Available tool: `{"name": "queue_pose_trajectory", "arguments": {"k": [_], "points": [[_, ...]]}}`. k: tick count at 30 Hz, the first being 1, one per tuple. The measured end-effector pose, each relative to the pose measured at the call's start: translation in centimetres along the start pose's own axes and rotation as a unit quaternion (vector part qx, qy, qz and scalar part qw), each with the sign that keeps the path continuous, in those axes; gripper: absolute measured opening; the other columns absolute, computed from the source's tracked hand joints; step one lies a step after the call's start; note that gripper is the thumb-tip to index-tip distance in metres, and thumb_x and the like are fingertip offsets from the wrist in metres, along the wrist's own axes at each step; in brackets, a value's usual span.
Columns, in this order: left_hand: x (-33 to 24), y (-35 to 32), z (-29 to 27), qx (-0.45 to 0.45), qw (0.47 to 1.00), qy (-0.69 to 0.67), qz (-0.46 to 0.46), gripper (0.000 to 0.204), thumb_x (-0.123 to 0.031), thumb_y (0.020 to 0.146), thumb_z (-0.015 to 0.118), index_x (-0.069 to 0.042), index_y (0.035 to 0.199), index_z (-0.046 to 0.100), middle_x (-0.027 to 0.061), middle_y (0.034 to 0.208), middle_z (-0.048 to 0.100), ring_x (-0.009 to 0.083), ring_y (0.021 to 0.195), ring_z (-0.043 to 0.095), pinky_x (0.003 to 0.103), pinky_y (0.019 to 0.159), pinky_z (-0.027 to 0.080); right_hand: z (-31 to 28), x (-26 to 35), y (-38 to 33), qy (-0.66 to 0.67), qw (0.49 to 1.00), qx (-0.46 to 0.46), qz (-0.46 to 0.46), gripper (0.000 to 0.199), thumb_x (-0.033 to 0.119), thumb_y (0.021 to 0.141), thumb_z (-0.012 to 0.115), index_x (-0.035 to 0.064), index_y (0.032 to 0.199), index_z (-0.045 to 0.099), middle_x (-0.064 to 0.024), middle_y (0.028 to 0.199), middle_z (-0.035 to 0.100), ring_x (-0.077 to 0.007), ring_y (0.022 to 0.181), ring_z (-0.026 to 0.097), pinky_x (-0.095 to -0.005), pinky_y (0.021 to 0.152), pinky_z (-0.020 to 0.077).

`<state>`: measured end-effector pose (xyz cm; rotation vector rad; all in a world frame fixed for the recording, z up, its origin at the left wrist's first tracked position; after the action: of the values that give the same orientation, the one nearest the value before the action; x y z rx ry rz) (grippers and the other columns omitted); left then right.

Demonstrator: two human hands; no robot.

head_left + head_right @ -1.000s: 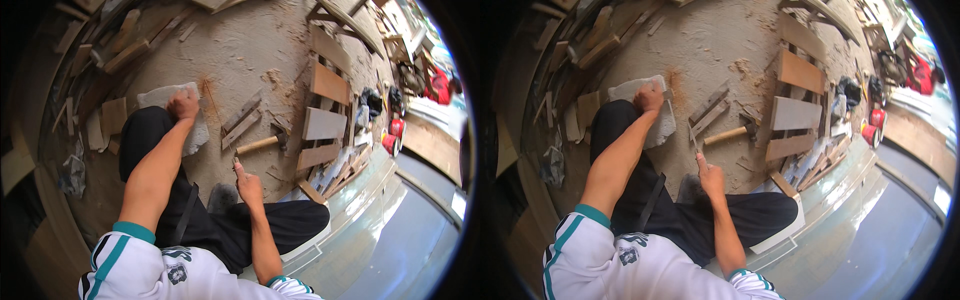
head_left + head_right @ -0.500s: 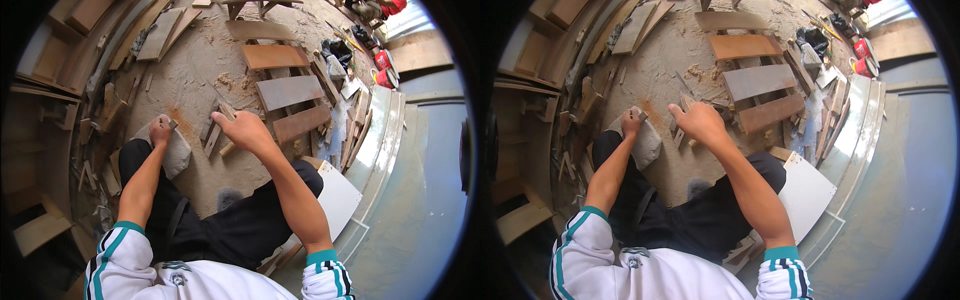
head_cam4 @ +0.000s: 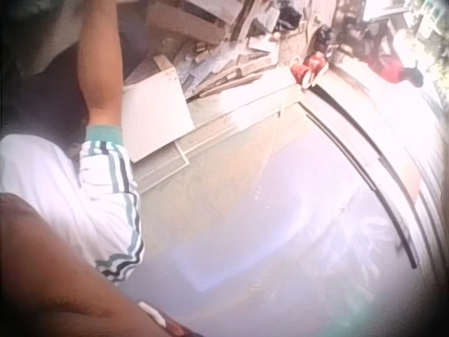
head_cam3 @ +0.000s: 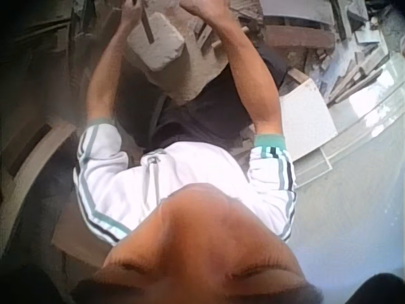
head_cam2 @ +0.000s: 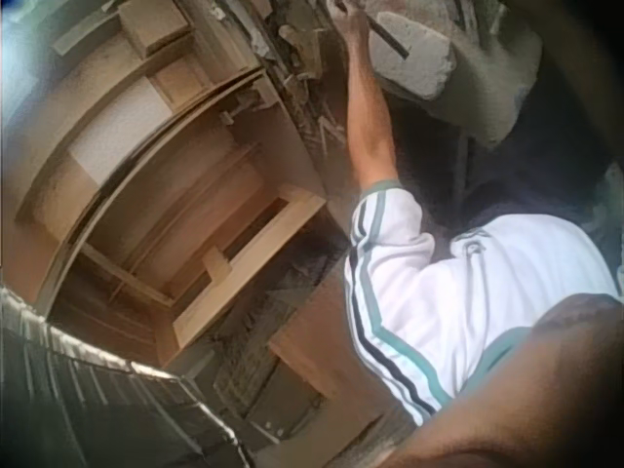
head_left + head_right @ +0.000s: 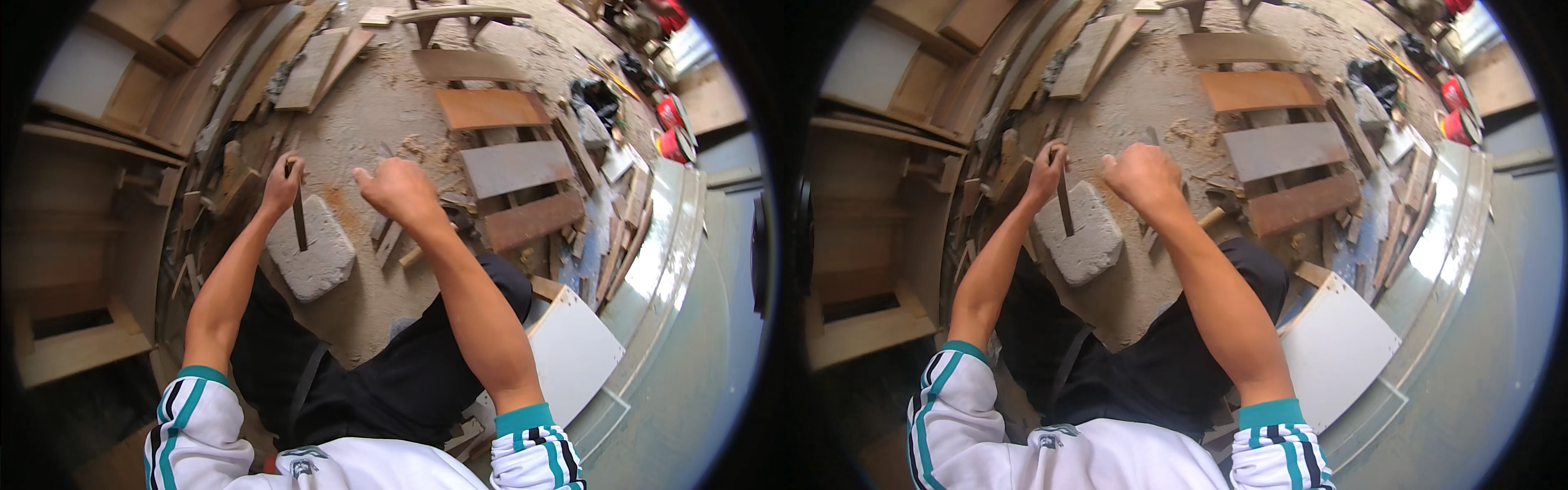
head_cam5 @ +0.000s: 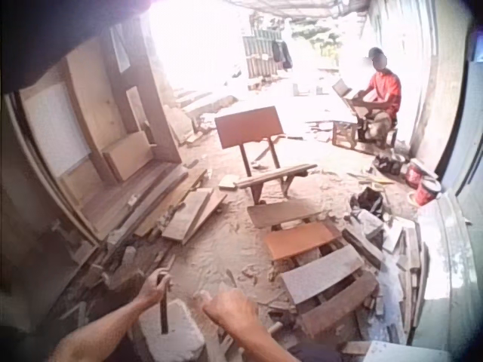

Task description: The person sits on the floor and uses a sharpening stone to sharpen a metal tool. They hold the tool against the stone and move it back and forth repeatedly, occasionally pausing to inspect the edge.

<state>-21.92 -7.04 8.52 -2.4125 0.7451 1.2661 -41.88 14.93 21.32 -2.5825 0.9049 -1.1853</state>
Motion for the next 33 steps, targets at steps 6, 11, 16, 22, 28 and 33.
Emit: {"name": "queue_pose_trajectory", "arguments": {"k": [6,11,16,22,28,33], "points": [[-6.3,1.8,-3.6,-0.071,0.960,-0.254,-0.093,0.039,-0.041,0.101,0.046,-0.011,0.127,0.046,0.0096,0.094,0.067,0.0135,0.062,0.060,0.026,0.056,0.049,0.1,1.5,1.5,0.024,1.000,-0.009,-0.011,0.045,0.040,0.087,0.062,-0.0036,0.097,0.070,-0.0268,0.100,0.068,-0.0411,0.097,0.066,-0.0464,0.085,0.0525],[-6.0,2.6,-4.2,-0.070,0.905,-0.403,-0.116,0.025,-0.038,0.102,0.044,-0.017,0.115,0.046,0.0121,0.105,0.066,0.0137,0.059,0.057,0.027,0.050,0.048,2.6,2.9,1.9,0.012,0.997,-0.020,-0.071,0.034,0.025,0.084,0.061,-0.0070,0.093,0.066,-0.0300,0.093,0.067,-0.0433,0.095,0.065,-0.0471,0.085,0.0517],[-3.1,3.0,-3.4,-0.061,0.849,-0.510,-0.124,0.019,-0.036,0.101,0.043,-0.020,0.110,0.046,0.0090,0.110,0.066,0.0149,0.060,0.057,0.029,0.047,0.047,6.8,4.6,1.6,-0.094,0.988,-0.045,-0.118,0.028,0.012,0.080,0.060,-0.0068,0.100,0.062,-0.0269,0.095,0.067,-0.0397,0.094,0.066,-0.0459,0.082,0.0528],[0.5,2.7,-2.8,-0.068,0.771,-0.621,-0.126,0.015,-0.034,0.102,0.042,-0.022,0.110,0.049,0.0058,0.109,0.066,0.0144,0.065,0.059,0.031,0.046,0.047,11.9,3.0,0.3,-0.231,0.965,-0.002,-0.126,0.029,0.009,0.080,0.060,-0.0050,0.106,0.059,-0.0225,0.101,0.067,-0.0351,0.098,0.066,-0.0446,0.083,0.0515],[5.2,0.6,-2.6,-0.220,0.674,-0.691,-0.138,0.018,-0.033,0.102,0.043,-0.019,0.114,0.049,0.0032,0.103,0.062,0.0162,0.080,0.057,0.032,0.070,0.048,17.1,-1.9,-2.7,-0.307,0.944,0.081,-0.094,0.030,0.008,0.078,0.061,-0.0018,0.106,0.055,-0.0215,0.103,0.067,-0.0380,0.100,0.064,-0.0469,0.084,0.0512],[4.1,-2.4,-1.2,-0.290,0.578,-0.731,-0.215,0.028,-0.030,0.102,0.043,-0.012,0.124,0.044,0.0044,0.106,0.057,0.0206,0.087,0.053,0.035,0.079,0.046,22.5,-7.7,-4.3,-0.279,0.958,0.045,-0.036,0.035,0.011,0.075,0.065,0.0030,0.106,0.050,-0.0207,0.105,0.065,-0.0382,0.101,0.063,-0.0475,0.084,0.0508]]}}
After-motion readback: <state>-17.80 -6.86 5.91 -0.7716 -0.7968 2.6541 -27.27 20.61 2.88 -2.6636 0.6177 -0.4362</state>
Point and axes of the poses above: each hand's wrist, its own y-axis towards the middle knuckle, its own z-axis out of the palm, x = y × z, the point moved 3 cm from there along y, towards the middle knuckle
